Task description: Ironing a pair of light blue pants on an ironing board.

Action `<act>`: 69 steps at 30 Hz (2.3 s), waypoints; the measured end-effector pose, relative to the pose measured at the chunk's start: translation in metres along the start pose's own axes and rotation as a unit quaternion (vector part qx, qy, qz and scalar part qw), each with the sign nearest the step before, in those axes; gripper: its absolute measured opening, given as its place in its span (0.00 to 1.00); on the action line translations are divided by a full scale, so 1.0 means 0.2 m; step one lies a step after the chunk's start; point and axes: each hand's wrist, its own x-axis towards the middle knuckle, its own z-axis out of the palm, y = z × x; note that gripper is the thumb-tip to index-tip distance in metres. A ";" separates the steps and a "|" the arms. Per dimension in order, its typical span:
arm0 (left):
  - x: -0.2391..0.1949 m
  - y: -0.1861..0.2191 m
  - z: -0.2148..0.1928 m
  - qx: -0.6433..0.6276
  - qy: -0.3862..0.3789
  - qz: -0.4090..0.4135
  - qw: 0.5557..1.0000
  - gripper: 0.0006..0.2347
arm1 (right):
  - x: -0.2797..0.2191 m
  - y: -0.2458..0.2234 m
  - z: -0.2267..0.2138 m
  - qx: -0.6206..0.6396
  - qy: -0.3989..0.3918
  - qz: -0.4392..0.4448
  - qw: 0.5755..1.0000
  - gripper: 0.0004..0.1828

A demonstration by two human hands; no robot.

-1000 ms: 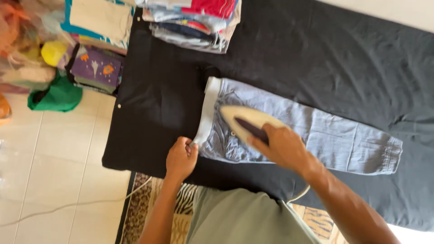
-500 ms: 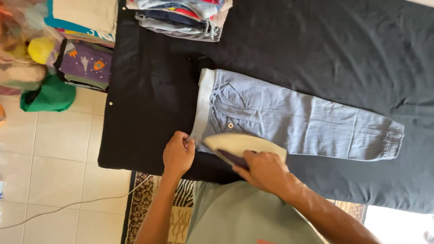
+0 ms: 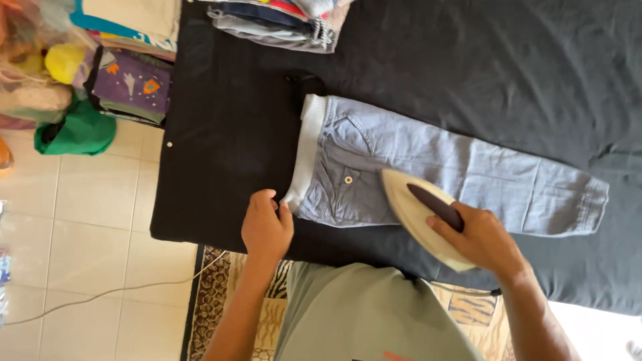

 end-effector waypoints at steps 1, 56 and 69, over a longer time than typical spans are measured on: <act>-0.02 0.07 0.00 0.035 0.047 0.074 0.996 0.09 | 0.01 0.02 0.02 0.006 0.013 0.017 1.000 0.29; -0.02 0.01 0.10 0.114 -0.032 0.025 0.993 0.23 | 0.00 -0.23 0.11 -0.142 -0.073 -0.177 0.971 0.19; 0.02 -0.09 0.05 -0.003 -0.054 0.025 0.998 0.11 | 0.07 -0.33 0.10 0.121 -0.127 -0.070 0.982 0.21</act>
